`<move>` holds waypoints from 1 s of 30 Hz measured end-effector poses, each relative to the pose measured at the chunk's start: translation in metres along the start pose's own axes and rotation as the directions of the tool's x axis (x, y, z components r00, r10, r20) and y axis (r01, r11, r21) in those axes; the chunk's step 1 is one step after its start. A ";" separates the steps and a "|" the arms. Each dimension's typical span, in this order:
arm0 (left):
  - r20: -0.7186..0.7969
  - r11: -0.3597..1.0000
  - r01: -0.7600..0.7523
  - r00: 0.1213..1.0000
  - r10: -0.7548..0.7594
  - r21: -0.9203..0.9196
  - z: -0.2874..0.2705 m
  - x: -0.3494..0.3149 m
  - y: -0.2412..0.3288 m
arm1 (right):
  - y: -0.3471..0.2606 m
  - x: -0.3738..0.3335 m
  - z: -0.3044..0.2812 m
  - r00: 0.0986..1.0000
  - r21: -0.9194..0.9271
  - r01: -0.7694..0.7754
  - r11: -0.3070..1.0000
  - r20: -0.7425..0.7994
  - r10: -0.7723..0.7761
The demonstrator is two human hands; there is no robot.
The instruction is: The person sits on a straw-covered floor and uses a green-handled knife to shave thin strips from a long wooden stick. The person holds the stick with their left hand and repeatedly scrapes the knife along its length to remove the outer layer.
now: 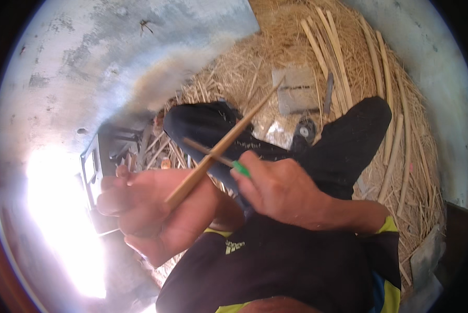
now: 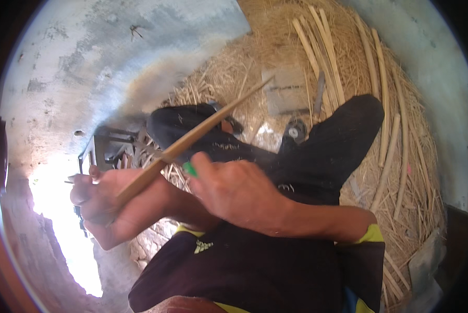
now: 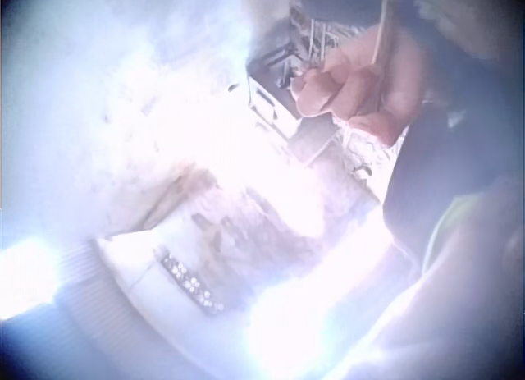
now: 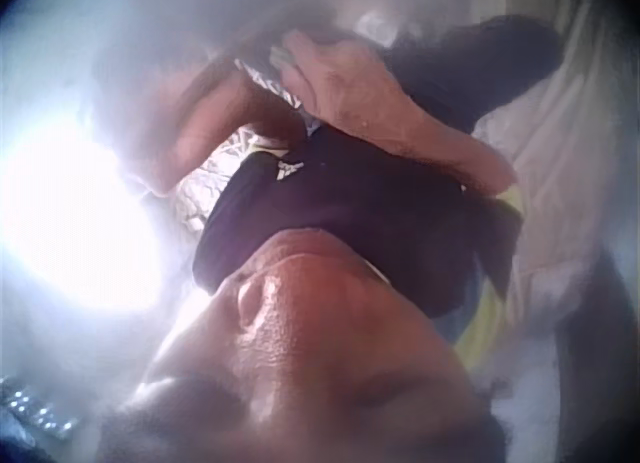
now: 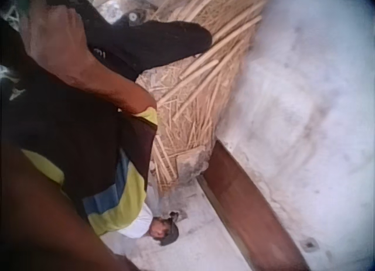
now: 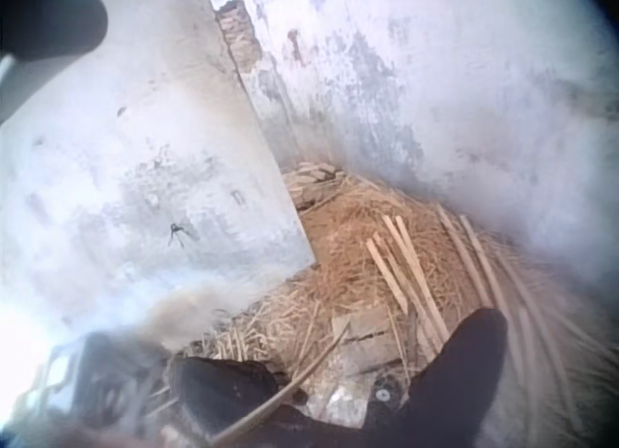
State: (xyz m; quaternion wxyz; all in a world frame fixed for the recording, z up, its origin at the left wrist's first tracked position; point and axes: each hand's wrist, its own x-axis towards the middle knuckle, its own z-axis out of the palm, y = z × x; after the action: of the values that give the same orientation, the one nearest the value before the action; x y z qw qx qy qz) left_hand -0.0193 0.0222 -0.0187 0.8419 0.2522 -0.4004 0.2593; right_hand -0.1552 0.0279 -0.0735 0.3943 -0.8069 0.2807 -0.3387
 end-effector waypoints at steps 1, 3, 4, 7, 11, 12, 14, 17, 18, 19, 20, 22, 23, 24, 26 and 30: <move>-0.040 0.997 0.009 0.999 -0.006 0.082 0.002 -0.001 0.001 | 0.000 0.002 0.005 1.000 0.024 -0.014 1.000 0.009 0.013; -0.139 0.983 -0.006 0.990 0.032 0.185 0.018 -0.002 -0.006 | 0.036 0.010 0.016 0.971 -0.162 -0.238 0.958 -0.062 0.231; -0.065 0.989 -0.022 0.997 0.032 0.149 0.016 0.001 -0.007 | 0.056 0.015 0.024 0.939 -0.229 -0.343 0.911 -0.104 0.328; 0.107 0.999 0.033 0.994 -0.032 -0.013 -0.001 0.009 -0.013 | 0.043 0.016 0.017 0.989 -0.183 -0.149 0.972 -0.040 0.144; 0.206 0.966 0.224 0.959 -0.195 -0.130 -0.001 0.006 -0.003 | 0.026 0.019 0.013 0.989 -0.089 -0.148 0.985 -0.010 0.147; 0.220 0.971 0.212 0.958 -0.184 -0.114 0.002 0.007 -0.003 | 0.036 0.026 0.014 0.971 -0.135 -0.239 0.962 -0.005 0.241; 0.187 0.994 0.108 0.976 -0.112 0.034 0.004 0.003 -0.002 | 0.051 0.028 0.012 0.992 -0.162 -0.123 0.979 -0.028 0.120; 0.217 0.985 0.166 0.964 -0.152 -0.045 0.002 0.002 -0.002 | 0.010 0.027 -0.009 0.992 -0.034 0.037 0.999 0.119 -0.033; 0.241 0.968 0.221 0.952 -0.188 -0.117 0.000 0.002 -0.001 | 0.015 0.026 -0.007 0.993 -0.083 -0.023 0.996 0.115 0.032; 0.238 0.967 0.226 0.952 -0.193 -0.120 -0.005 0.002 0.000 | 0.026 0.027 -0.003 0.989 -0.131 -0.082 0.988 0.109 0.096; 0.241 0.973 0.211 0.953 -0.185 -0.089 -0.006 0.006 -0.001 | 0.035 0.030 -0.001 0.985 -0.179 -0.129 0.975 0.092 0.147; 0.248 0.984 0.179 0.954 -0.167 -0.025 -0.008 0.011 -0.002 | 0.039 0.030 -0.001 0.994 -0.273 -0.059 0.960 0.070 0.081; 0.227 0.979 0.204 0.955 -0.193 -0.024 -0.009 0.008 -0.002 | 0.026 0.029 -0.004 0.988 -0.243 -0.050 0.969 0.128 0.083; 0.205 0.973 0.228 0.954 -0.219 -0.021 -0.009 0.005 -0.001 | 0.019 0.027 -0.005 0.979 -0.212 -0.042 0.976 0.186 0.082; 0.222 0.966 0.253 0.946 -0.236 -0.055 -0.011 0.007 -0.001 | 0.031 0.026 0.000 0.987 -0.226 -0.096 0.969 0.106 0.123; 0.294 0.945 0.291 0.926 -0.238 -0.151 -0.020 0.007 -0.002 | 0.076 0.028 0.003 0.991 -0.394 -0.123 0.911 0.007 0.137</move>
State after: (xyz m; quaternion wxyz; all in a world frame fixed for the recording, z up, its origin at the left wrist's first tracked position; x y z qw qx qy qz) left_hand -0.0034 0.0349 -0.0241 0.8267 0.2547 -0.4973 0.0660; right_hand -0.1502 -0.0319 -0.1287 0.2514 -0.8547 0.3890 -0.2345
